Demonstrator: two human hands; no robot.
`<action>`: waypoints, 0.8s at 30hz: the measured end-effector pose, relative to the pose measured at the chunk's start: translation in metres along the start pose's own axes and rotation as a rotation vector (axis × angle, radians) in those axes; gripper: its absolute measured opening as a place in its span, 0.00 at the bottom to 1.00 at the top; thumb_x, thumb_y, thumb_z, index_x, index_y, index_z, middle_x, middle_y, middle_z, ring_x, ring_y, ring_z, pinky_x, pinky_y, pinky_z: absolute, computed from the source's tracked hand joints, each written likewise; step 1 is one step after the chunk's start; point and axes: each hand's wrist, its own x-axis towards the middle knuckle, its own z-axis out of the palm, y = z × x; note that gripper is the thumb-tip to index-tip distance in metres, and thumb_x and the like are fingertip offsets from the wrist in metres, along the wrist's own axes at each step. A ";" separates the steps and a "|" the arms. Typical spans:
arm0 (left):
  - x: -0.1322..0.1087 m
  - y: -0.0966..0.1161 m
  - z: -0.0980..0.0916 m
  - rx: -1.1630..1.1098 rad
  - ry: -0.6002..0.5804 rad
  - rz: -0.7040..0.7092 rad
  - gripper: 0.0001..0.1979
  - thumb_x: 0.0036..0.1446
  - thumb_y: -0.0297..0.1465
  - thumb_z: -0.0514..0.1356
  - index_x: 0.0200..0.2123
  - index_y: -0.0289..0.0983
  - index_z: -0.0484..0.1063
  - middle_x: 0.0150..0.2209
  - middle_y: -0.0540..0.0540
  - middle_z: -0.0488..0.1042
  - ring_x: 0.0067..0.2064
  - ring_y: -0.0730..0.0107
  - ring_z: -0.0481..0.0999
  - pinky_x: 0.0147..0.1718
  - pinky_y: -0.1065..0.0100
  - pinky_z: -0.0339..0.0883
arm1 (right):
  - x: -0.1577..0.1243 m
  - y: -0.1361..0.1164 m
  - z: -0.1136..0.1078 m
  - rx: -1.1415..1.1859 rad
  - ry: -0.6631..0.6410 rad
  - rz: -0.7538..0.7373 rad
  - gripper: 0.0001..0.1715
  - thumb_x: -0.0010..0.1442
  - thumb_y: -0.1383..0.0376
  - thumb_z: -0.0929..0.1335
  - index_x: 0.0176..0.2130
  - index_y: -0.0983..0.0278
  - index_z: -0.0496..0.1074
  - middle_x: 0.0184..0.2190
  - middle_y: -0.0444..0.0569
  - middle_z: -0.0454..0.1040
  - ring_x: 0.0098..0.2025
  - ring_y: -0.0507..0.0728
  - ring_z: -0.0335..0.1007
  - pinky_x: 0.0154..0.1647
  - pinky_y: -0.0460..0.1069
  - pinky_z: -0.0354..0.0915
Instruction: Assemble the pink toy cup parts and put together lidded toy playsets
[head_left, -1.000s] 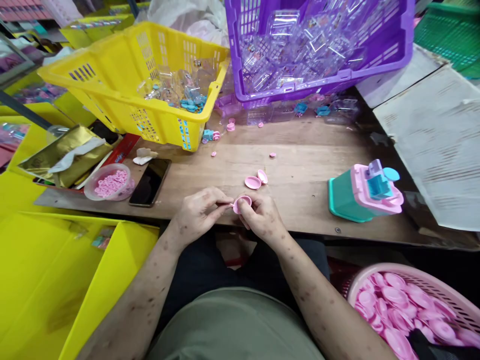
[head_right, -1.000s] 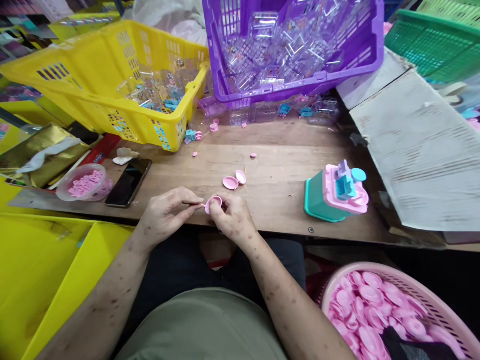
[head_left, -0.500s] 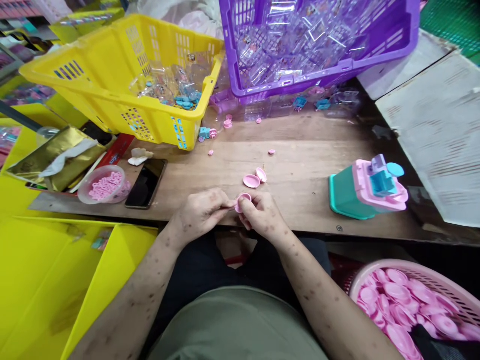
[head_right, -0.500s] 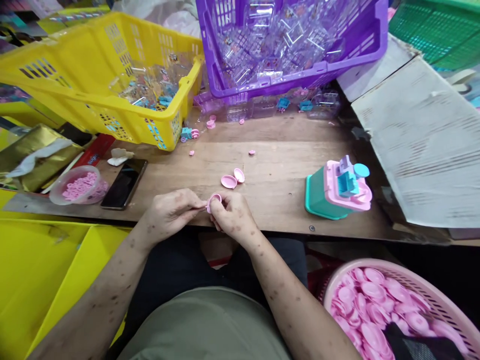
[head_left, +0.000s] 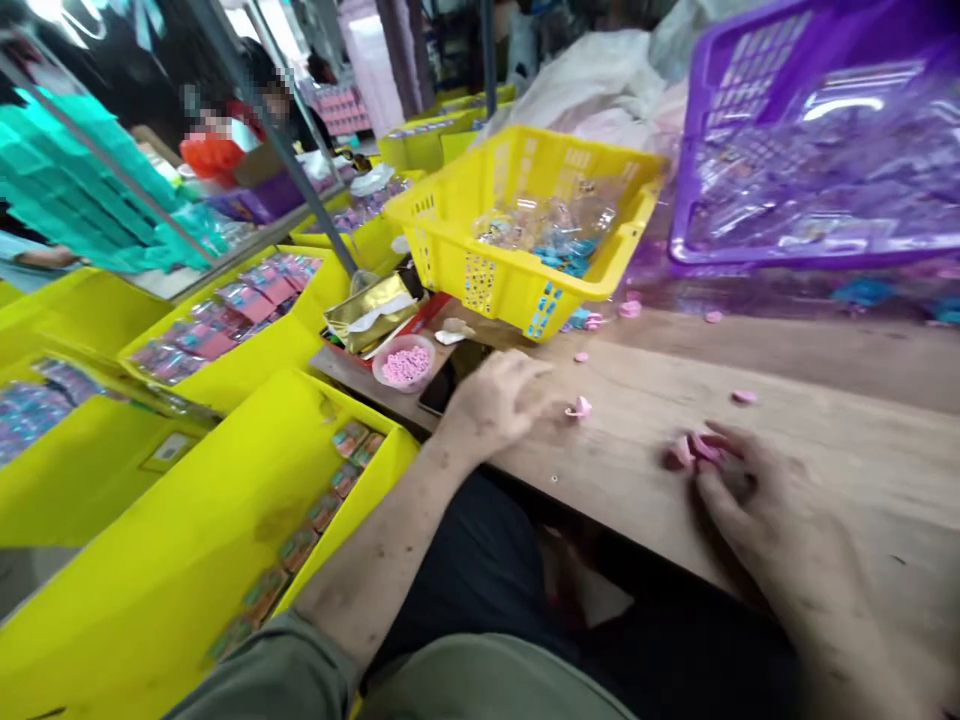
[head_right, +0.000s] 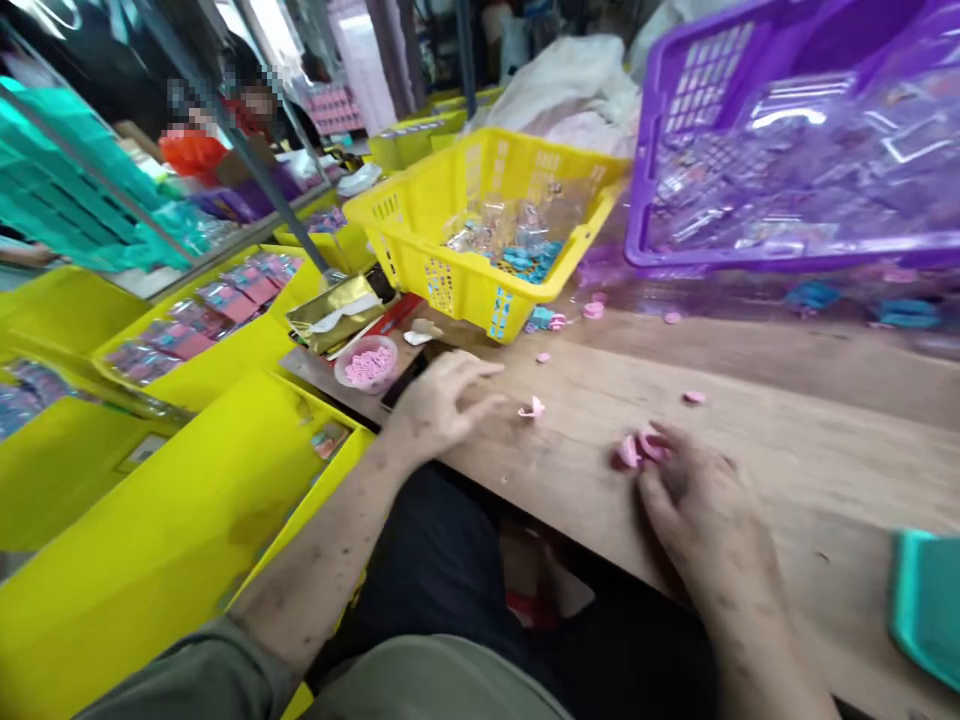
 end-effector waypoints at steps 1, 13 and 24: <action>0.000 -0.010 -0.021 0.088 0.022 -0.101 0.14 0.77 0.38 0.64 0.58 0.36 0.81 0.55 0.38 0.84 0.58 0.54 0.83 0.63 0.56 0.76 | 0.001 0.005 0.003 -0.025 -0.007 0.037 0.29 0.64 0.50 0.67 0.60 0.54 0.81 0.51 0.62 0.86 0.52 0.76 0.82 0.48 0.68 0.76; -0.020 -0.100 -0.103 0.580 -0.385 -0.706 0.12 0.65 0.30 0.64 0.46 0.42 0.88 0.50 0.41 0.89 0.55 0.47 0.87 0.53 0.59 0.76 | -0.012 -0.010 -0.013 0.141 0.402 -0.104 0.18 0.70 0.53 0.72 0.49 0.62 0.87 0.43 0.54 0.87 0.45 0.63 0.85 0.51 0.56 0.79; -0.023 -0.111 -0.114 0.524 -0.294 -0.567 0.18 0.66 0.31 0.60 0.54 0.38 0.85 0.52 0.37 0.88 0.54 0.45 0.86 0.56 0.57 0.76 | -0.039 -0.068 0.000 0.434 0.163 -0.422 0.10 0.76 0.67 0.73 0.53 0.56 0.85 0.50 0.50 0.84 0.49 0.58 0.87 0.43 0.51 0.86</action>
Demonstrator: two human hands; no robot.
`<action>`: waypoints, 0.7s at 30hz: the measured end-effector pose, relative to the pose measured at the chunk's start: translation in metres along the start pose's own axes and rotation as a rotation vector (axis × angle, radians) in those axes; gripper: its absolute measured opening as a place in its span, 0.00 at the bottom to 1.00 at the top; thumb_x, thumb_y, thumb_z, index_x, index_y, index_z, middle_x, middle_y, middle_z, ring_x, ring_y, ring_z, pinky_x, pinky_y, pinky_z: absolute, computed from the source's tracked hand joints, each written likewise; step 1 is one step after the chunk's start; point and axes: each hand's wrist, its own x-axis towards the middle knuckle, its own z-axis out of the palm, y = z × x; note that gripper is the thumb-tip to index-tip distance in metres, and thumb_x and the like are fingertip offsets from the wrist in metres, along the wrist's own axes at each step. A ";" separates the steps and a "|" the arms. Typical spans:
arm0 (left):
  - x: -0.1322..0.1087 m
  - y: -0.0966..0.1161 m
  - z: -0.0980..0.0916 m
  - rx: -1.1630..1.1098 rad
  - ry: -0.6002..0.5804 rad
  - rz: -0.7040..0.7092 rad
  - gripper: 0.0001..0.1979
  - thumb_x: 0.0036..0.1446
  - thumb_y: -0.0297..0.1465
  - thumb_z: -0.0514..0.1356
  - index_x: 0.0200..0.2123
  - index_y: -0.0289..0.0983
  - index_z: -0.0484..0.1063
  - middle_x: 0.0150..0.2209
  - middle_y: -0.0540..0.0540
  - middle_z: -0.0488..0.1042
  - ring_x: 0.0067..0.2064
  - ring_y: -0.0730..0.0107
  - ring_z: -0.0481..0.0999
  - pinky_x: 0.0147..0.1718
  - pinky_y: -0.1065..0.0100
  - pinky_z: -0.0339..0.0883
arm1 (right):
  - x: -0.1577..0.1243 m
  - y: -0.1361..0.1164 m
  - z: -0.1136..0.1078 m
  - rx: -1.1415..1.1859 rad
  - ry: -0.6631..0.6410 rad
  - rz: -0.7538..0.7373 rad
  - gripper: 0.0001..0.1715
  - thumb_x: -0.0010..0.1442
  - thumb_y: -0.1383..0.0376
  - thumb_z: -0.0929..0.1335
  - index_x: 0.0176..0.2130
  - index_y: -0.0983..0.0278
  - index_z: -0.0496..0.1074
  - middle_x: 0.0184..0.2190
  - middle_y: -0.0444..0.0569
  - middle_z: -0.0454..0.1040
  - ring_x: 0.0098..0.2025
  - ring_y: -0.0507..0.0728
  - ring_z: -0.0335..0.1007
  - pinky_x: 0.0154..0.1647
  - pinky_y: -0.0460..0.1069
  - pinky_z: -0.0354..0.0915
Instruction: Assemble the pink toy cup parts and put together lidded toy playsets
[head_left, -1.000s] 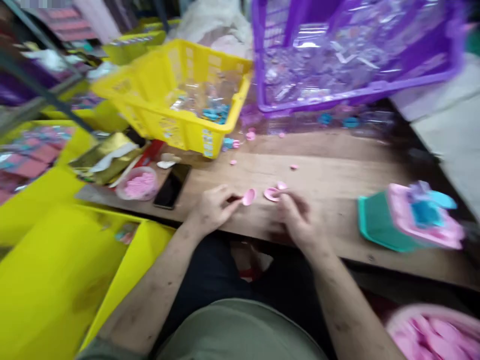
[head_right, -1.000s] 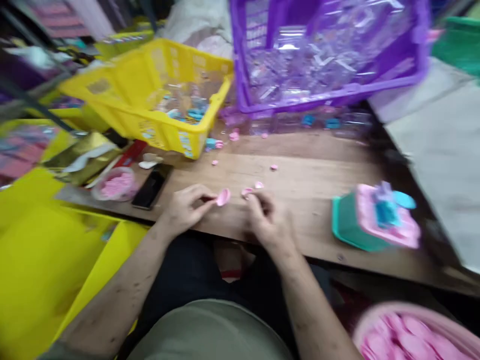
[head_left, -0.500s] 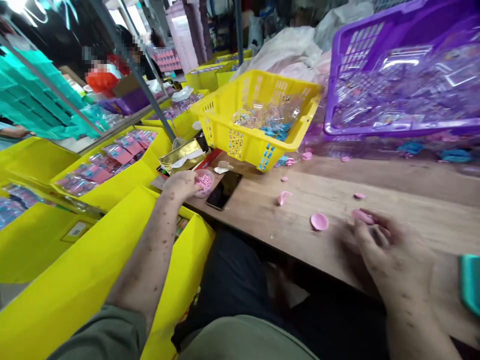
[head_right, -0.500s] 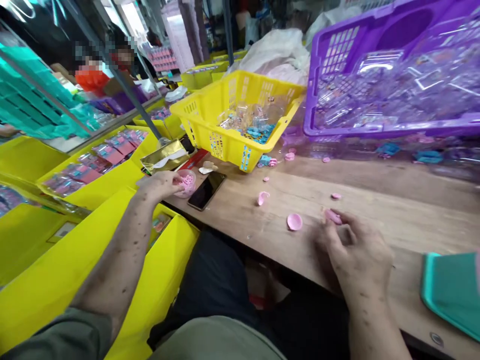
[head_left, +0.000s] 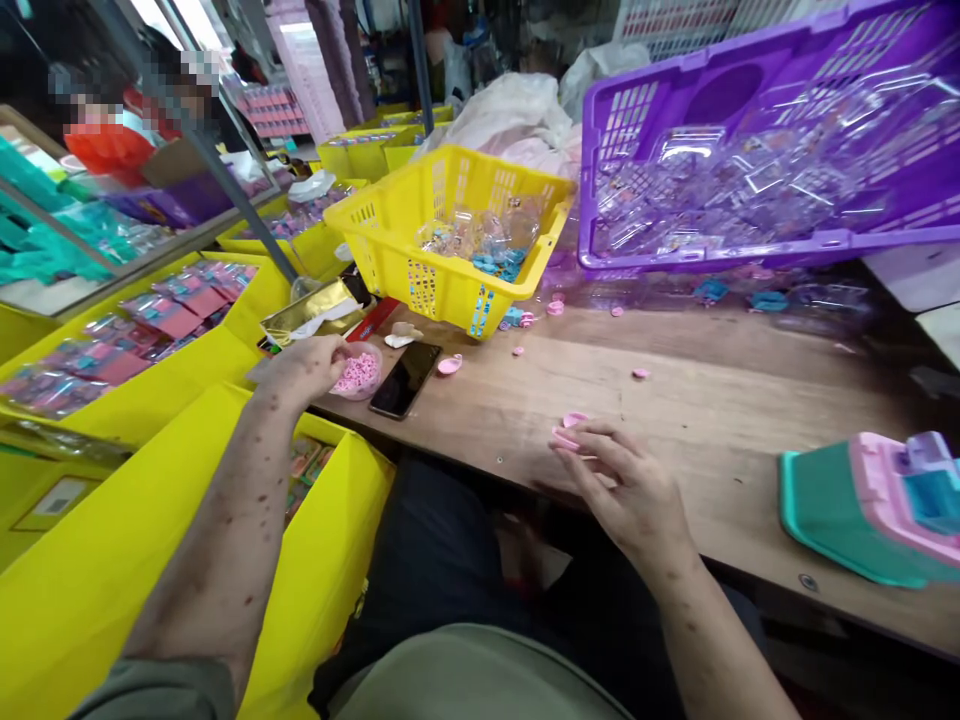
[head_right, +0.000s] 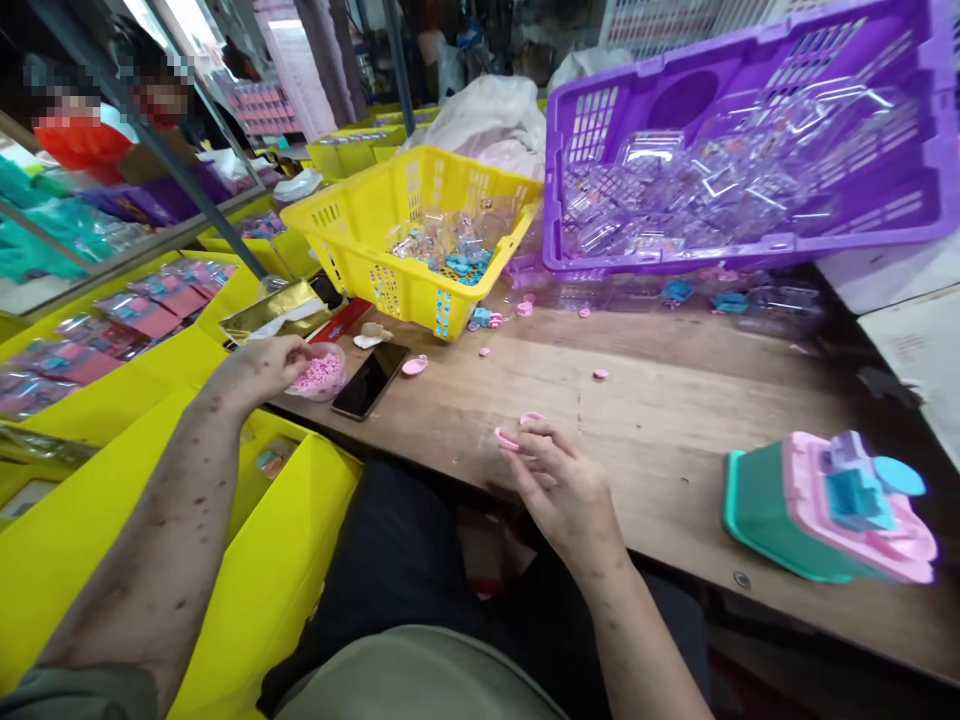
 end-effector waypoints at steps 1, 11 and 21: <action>0.000 0.000 -0.001 -0.011 0.011 0.021 0.19 0.67 0.31 0.59 0.55 0.37 0.85 0.53 0.36 0.87 0.56 0.46 0.85 0.58 0.57 0.75 | 0.000 -0.001 0.006 0.019 -0.012 -0.033 0.12 0.76 0.68 0.73 0.54 0.56 0.84 0.51 0.50 0.84 0.51 0.59 0.87 0.48 0.53 0.87; -0.027 0.028 -0.012 -0.583 0.123 0.083 0.12 0.57 0.34 0.67 0.42 0.37 0.87 0.42 0.43 0.88 0.43 0.57 0.86 0.50 0.62 0.80 | 0.008 -0.001 0.041 0.120 -0.108 -0.125 0.11 0.73 0.71 0.74 0.50 0.57 0.84 0.49 0.51 0.84 0.49 0.59 0.86 0.50 0.55 0.86; -0.099 0.158 0.051 -1.295 -0.293 0.296 0.15 0.64 0.40 0.73 0.49 0.37 0.89 0.44 0.42 0.90 0.45 0.57 0.90 0.50 0.63 0.85 | 0.001 -0.002 0.044 0.261 -0.190 -0.116 0.06 0.75 0.70 0.74 0.48 0.58 0.82 0.47 0.51 0.85 0.47 0.57 0.86 0.48 0.52 0.84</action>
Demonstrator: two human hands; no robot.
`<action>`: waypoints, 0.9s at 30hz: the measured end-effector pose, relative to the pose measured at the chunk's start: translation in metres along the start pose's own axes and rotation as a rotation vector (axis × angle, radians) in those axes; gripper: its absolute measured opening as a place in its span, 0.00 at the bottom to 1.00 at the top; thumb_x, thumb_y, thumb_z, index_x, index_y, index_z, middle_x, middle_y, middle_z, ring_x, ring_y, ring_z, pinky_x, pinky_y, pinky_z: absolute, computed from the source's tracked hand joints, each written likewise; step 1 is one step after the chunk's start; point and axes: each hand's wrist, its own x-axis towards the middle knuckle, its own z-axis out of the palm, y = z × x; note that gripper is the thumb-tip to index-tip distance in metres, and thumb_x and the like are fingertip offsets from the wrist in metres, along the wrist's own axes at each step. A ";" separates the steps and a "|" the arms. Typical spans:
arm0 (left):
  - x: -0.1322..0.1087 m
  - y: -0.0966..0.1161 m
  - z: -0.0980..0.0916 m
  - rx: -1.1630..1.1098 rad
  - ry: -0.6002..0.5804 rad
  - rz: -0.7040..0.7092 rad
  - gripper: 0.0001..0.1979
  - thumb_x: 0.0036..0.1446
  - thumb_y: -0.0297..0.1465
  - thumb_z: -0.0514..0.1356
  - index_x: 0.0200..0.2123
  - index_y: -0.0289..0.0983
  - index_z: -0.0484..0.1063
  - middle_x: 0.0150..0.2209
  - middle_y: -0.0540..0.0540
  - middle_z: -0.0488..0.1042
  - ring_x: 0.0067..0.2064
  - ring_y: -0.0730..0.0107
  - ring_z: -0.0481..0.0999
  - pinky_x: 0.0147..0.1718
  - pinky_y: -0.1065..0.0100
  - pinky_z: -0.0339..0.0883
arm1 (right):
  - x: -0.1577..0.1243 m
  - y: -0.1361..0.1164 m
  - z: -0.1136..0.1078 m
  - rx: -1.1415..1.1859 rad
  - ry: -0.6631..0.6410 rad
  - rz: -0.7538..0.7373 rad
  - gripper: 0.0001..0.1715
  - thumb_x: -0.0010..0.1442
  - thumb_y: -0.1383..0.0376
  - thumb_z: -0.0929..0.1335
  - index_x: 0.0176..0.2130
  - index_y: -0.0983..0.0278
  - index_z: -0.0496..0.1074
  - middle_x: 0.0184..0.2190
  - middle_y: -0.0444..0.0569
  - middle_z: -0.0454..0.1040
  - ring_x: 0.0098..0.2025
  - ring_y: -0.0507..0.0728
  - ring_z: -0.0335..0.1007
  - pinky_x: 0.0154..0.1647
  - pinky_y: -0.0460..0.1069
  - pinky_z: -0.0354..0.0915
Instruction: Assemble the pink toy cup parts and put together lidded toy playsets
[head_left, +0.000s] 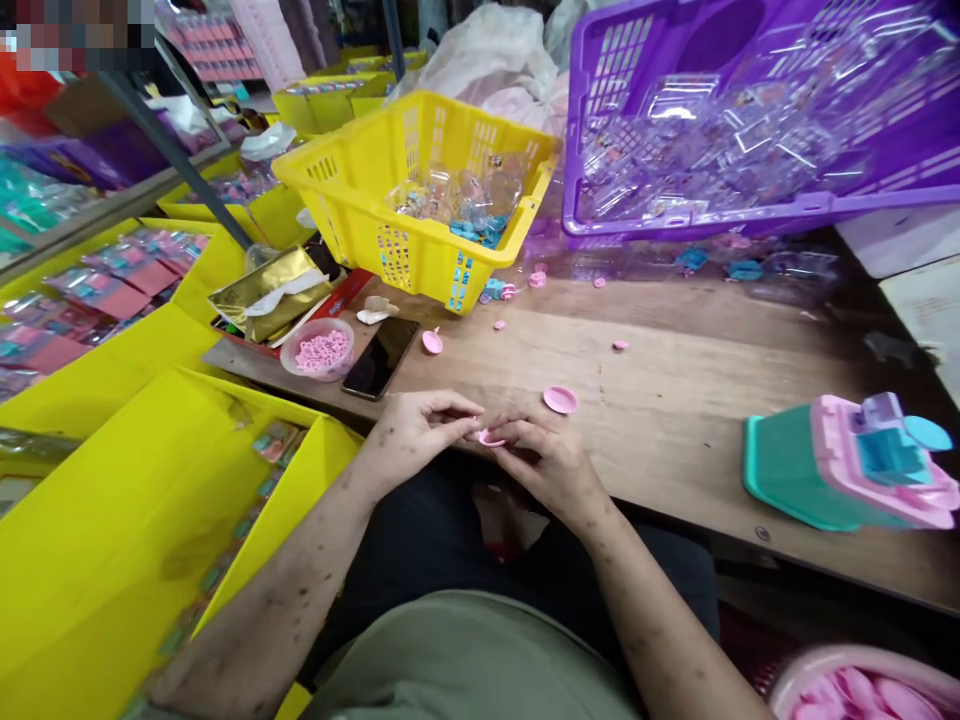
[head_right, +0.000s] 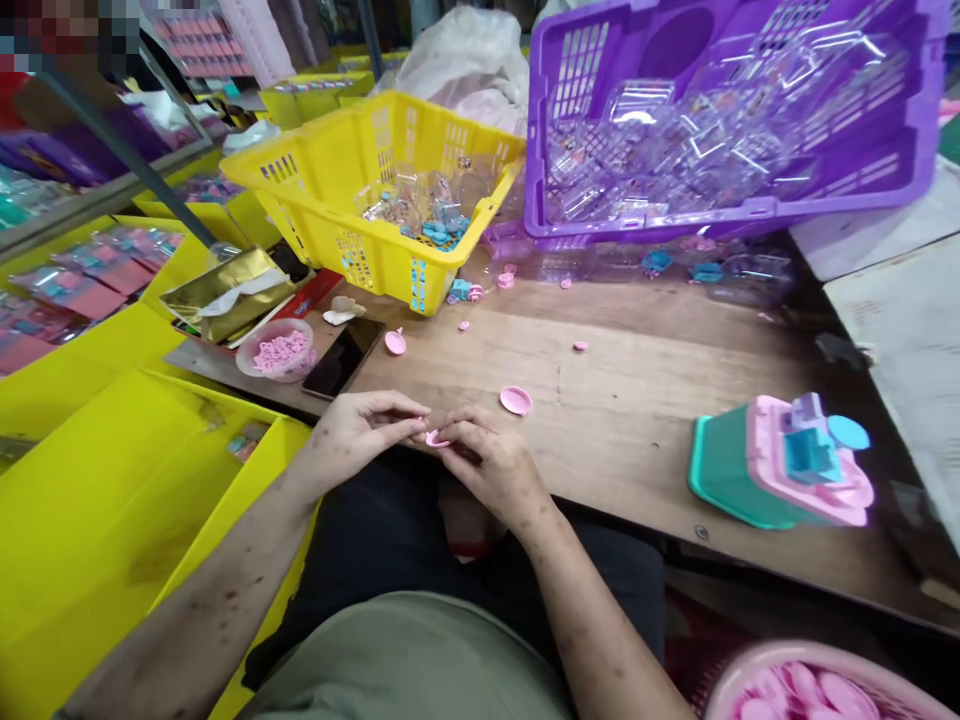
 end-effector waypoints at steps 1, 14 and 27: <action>0.000 -0.005 0.002 -0.037 0.001 -0.020 0.16 0.63 0.40 0.74 0.48 0.36 0.89 0.44 0.42 0.90 0.45 0.57 0.90 0.50 0.62 0.85 | 0.000 0.000 0.000 0.014 0.000 -0.001 0.06 0.75 0.70 0.75 0.48 0.59 0.82 0.47 0.51 0.85 0.48 0.57 0.86 0.49 0.52 0.84; 0.007 -0.012 0.000 -0.170 -0.057 -0.126 0.17 0.59 0.40 0.78 0.46 0.36 0.90 0.43 0.41 0.91 0.43 0.56 0.91 0.48 0.62 0.88 | 0.000 0.004 -0.002 0.067 -0.024 -0.002 0.05 0.75 0.69 0.74 0.49 0.59 0.81 0.47 0.51 0.84 0.48 0.57 0.86 0.49 0.51 0.84; 0.013 -0.007 -0.006 -0.076 -0.135 -0.149 0.11 0.57 0.36 0.77 0.41 0.37 0.91 0.38 0.43 0.90 0.38 0.61 0.89 0.41 0.68 0.84 | -0.008 0.003 -0.002 0.005 -0.043 -0.014 0.06 0.77 0.67 0.73 0.51 0.58 0.81 0.48 0.51 0.82 0.48 0.57 0.85 0.51 0.53 0.84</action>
